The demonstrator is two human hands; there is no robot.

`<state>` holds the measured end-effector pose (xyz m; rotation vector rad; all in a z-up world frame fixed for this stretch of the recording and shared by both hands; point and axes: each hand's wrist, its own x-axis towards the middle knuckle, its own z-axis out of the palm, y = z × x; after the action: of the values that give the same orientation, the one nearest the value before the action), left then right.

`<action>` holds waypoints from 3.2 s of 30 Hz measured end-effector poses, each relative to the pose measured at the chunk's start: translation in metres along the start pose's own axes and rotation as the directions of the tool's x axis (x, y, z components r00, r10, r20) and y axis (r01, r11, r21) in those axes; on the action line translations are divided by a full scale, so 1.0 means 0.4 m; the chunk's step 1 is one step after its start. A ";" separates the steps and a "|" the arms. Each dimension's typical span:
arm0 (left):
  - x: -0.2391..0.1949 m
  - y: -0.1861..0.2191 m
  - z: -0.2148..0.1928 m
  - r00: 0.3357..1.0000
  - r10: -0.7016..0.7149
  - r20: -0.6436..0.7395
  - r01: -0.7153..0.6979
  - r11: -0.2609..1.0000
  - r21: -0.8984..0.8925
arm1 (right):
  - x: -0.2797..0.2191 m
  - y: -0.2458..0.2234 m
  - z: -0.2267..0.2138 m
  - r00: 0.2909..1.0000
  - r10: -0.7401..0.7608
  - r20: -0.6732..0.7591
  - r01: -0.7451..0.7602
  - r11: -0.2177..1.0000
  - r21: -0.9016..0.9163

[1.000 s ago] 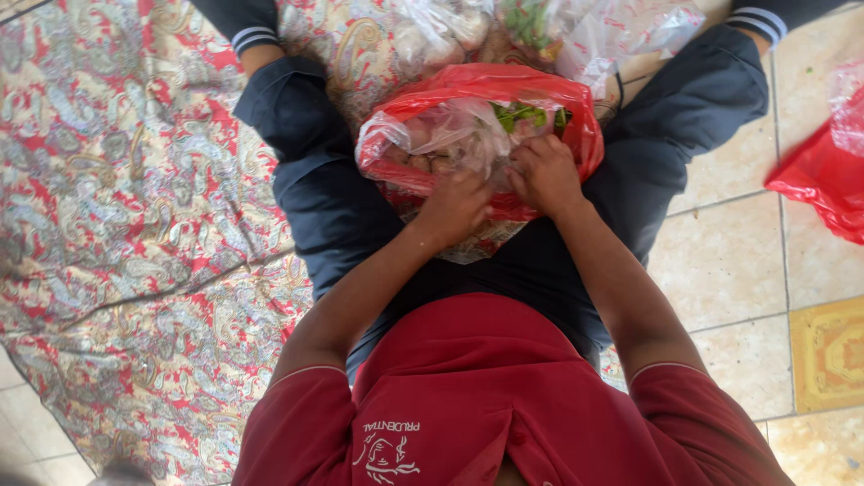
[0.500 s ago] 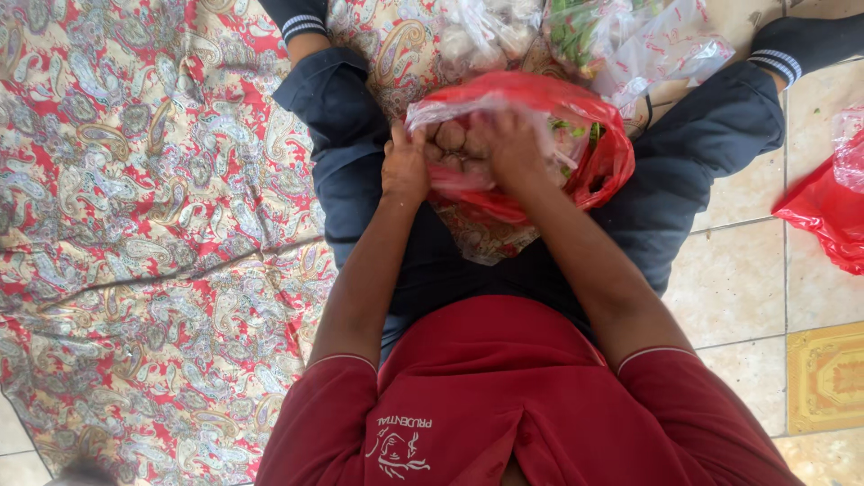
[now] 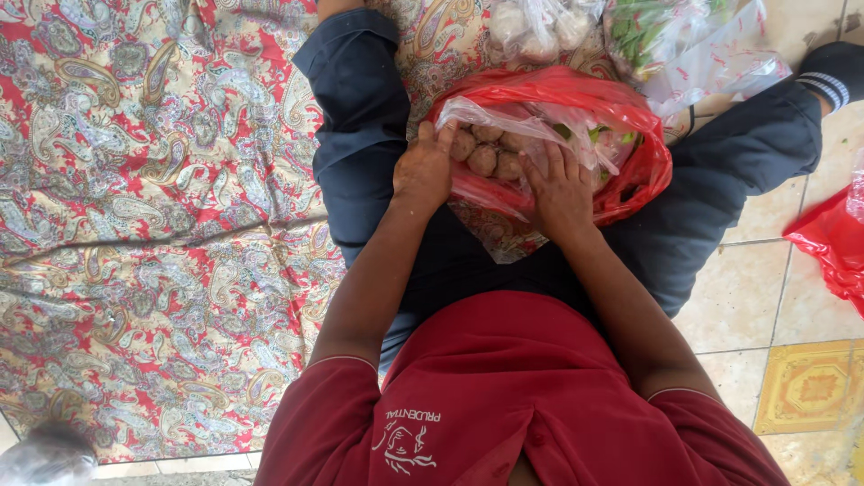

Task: The person sits on a patterned mat and sorts vegetables from a large red plastic bag into smaller clear plastic bags. They handle green leafy vegetables and brown root vegetables, placing them into separate bags and tying them off.

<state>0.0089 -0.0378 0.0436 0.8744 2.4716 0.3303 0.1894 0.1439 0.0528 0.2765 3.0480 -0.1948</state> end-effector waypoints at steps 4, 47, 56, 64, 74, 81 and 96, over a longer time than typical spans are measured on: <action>0.006 0.000 -0.004 1.000 -0.010 -0.014 0.009 0.998 -0.057 | -0.010 0.020 -0.009 0.997 -0.021 -0.074 0.025 0.998 0.060; 0.089 0.381 0.417 0.961 0.276 0.013 -0.253 0.899 -0.357 | -0.119 0.296 0.246 0.973 0.217 -0.080 -0.154 0.866 0.476; 0.242 0.372 0.402 0.986 0.059 -0.159 -0.099 0.960 -0.261 | -0.164 0.311 0.147 0.996 0.066 0.059 -0.089 0.762 0.642; 0.152 0.396 0.336 0.972 0.229 -0.057 -0.231 0.972 -0.042 | -0.109 0.378 0.158 0.955 0.270 -0.122 -0.132 0.757 0.640; 0.119 0.374 0.365 0.948 0.312 -0.057 -0.316 0.947 -0.056 | 0.061 0.537 0.107 0.919 0.375 -0.120 -0.282 0.839 0.465; 0.148 0.401 0.363 0.979 0.173 -0.112 -0.195 0.952 -0.235 | 0.076 0.493 0.203 0.992 0.094 -0.084 -0.061 0.943 0.328; 0.129 0.373 0.379 0.926 0.362 0.104 -0.367 0.929 0.040 | 0.176 0.674 0.351 0.895 0.441 0.063 -0.427 0.808 0.407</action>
<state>0.1317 0.1188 -0.0478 1.3478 2.2322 0.3341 0.1788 0.4006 -0.1244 1.0005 2.8361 -0.8051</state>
